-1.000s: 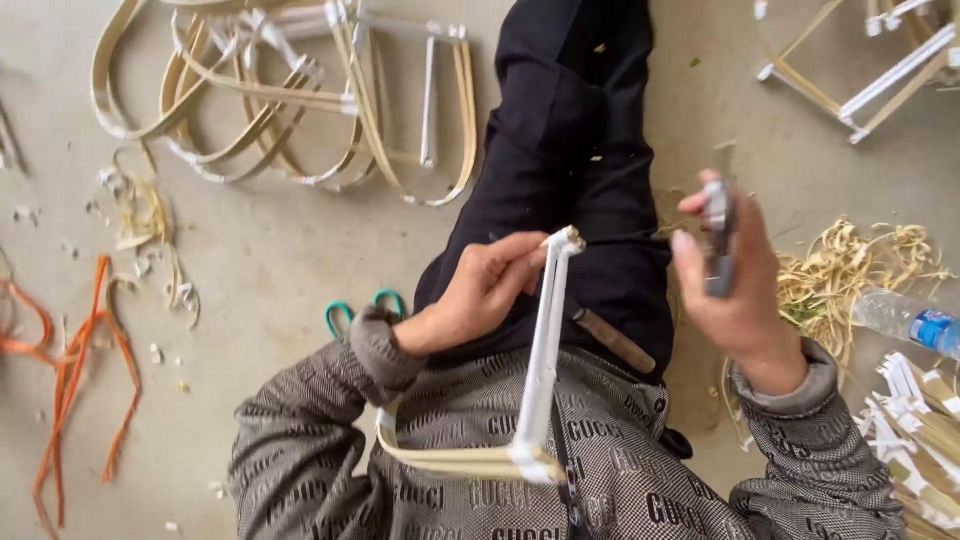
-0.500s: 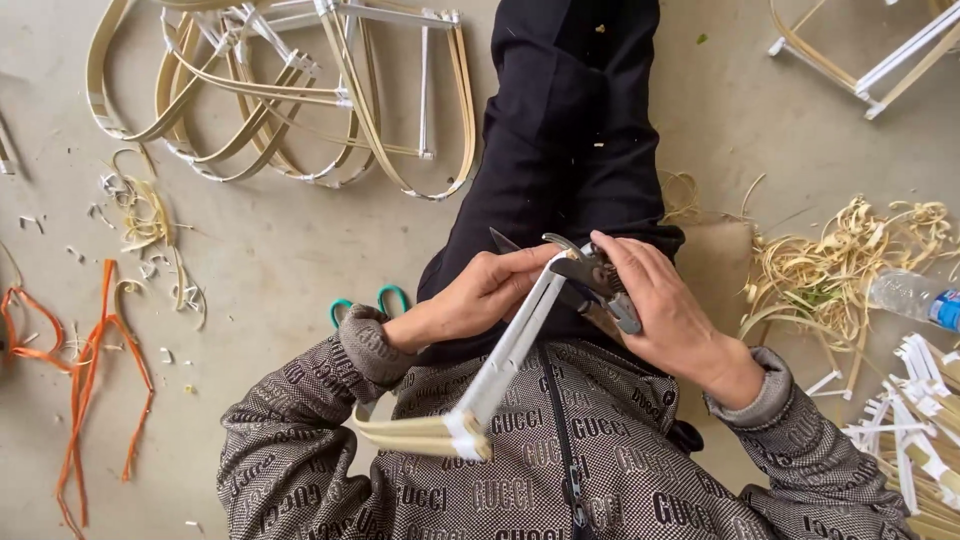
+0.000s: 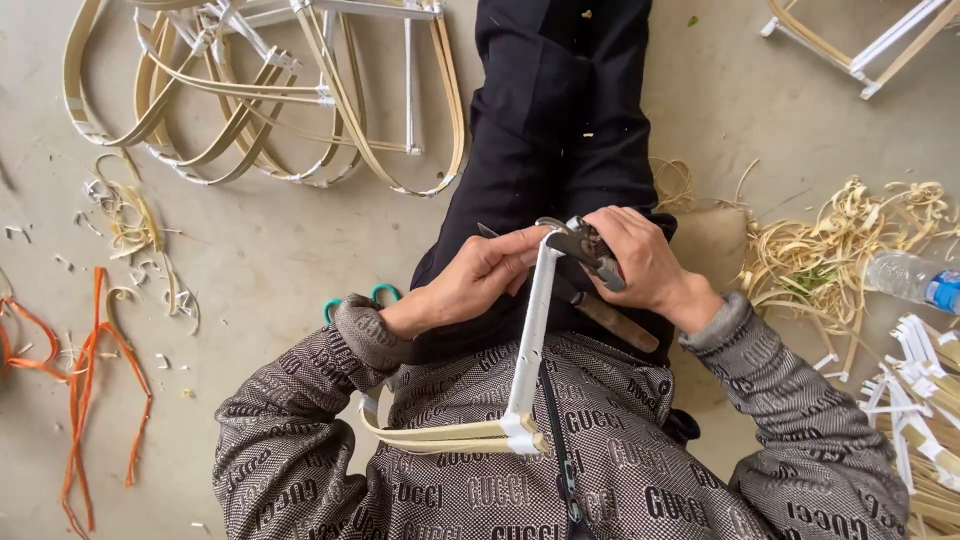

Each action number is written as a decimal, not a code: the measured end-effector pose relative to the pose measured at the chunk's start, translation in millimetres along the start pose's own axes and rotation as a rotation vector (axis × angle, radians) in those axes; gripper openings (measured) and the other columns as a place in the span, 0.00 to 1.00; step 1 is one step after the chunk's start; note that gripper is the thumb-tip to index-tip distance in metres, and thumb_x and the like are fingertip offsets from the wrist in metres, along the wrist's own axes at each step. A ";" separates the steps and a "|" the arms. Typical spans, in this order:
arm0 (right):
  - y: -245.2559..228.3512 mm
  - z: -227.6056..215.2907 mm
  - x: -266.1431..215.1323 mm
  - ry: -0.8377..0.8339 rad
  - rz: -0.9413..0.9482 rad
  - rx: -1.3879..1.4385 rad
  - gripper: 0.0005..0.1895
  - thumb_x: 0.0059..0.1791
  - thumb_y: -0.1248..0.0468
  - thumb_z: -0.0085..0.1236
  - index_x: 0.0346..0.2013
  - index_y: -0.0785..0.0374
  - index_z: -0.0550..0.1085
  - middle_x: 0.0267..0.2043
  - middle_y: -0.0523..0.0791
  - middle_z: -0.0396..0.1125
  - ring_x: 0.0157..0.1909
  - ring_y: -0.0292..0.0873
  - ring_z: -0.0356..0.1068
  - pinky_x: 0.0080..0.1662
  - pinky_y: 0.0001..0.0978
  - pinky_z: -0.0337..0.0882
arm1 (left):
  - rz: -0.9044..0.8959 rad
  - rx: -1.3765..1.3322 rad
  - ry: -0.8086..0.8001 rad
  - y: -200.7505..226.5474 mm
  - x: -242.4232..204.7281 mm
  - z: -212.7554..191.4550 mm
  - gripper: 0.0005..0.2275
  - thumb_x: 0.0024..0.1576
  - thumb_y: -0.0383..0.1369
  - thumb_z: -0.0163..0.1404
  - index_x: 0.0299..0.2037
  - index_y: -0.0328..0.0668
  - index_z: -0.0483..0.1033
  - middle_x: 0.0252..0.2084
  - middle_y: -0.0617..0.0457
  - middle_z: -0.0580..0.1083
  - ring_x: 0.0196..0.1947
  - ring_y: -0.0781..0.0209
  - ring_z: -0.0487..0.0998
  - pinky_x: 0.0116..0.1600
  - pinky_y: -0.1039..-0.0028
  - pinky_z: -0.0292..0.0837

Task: The recorder is assembling and taping together wooden or bamboo strips to create arched or U-shaped frames.

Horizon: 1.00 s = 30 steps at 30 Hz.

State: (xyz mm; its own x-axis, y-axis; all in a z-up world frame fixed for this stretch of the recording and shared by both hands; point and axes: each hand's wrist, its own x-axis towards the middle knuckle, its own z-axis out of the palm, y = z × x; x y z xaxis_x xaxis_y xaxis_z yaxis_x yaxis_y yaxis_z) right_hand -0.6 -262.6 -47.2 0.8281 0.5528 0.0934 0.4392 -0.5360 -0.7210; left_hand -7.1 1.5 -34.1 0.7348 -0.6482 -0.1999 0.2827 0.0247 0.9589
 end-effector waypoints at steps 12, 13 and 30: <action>24.7 -10.6 20.7 0.258 0.338 0.172 0.10 0.51 0.59 0.62 0.37 0.61 0.72 0.23 0.44 0.68 0.24 0.42 0.69 0.32 0.36 0.69 | 0.142 0.365 0.486 79.6 -13.1 -70.8 0.18 0.64 0.26 0.41 0.64 0.39 0.70 0.39 0.62 0.74 0.32 0.73 0.70 0.31 0.80 0.66; 22.2 -13.0 18.9 0.228 0.340 0.411 0.10 0.54 0.60 0.60 0.40 0.63 0.71 0.27 0.43 0.66 0.28 0.39 0.66 0.35 0.34 0.68 | 0.154 0.349 0.569 84.4 -19.1 -73.5 0.18 0.66 0.26 0.43 0.66 0.39 0.71 0.36 0.59 0.72 0.31 0.73 0.67 0.32 0.80 0.64; -21.3 39.5 36.9 0.319 0.319 1.133 0.12 0.53 0.66 0.60 0.49 0.67 0.73 0.42 0.44 0.73 0.44 0.38 0.75 0.48 0.33 0.77 | 0.199 -0.170 0.061 108.8 -28.5 -1.6 0.20 0.69 0.35 0.39 0.65 0.24 0.66 0.54 0.39 0.78 0.57 0.51 0.77 0.63 0.65 0.68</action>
State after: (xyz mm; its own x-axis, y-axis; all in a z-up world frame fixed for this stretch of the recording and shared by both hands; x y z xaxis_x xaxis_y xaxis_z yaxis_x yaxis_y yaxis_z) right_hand 6.8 -205.6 -55.6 0.9616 0.2314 -0.1478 -0.2204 0.3293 -0.9181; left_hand 3.8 23.9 75.6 0.8205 -0.5710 -0.0272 0.2246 0.2782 0.9339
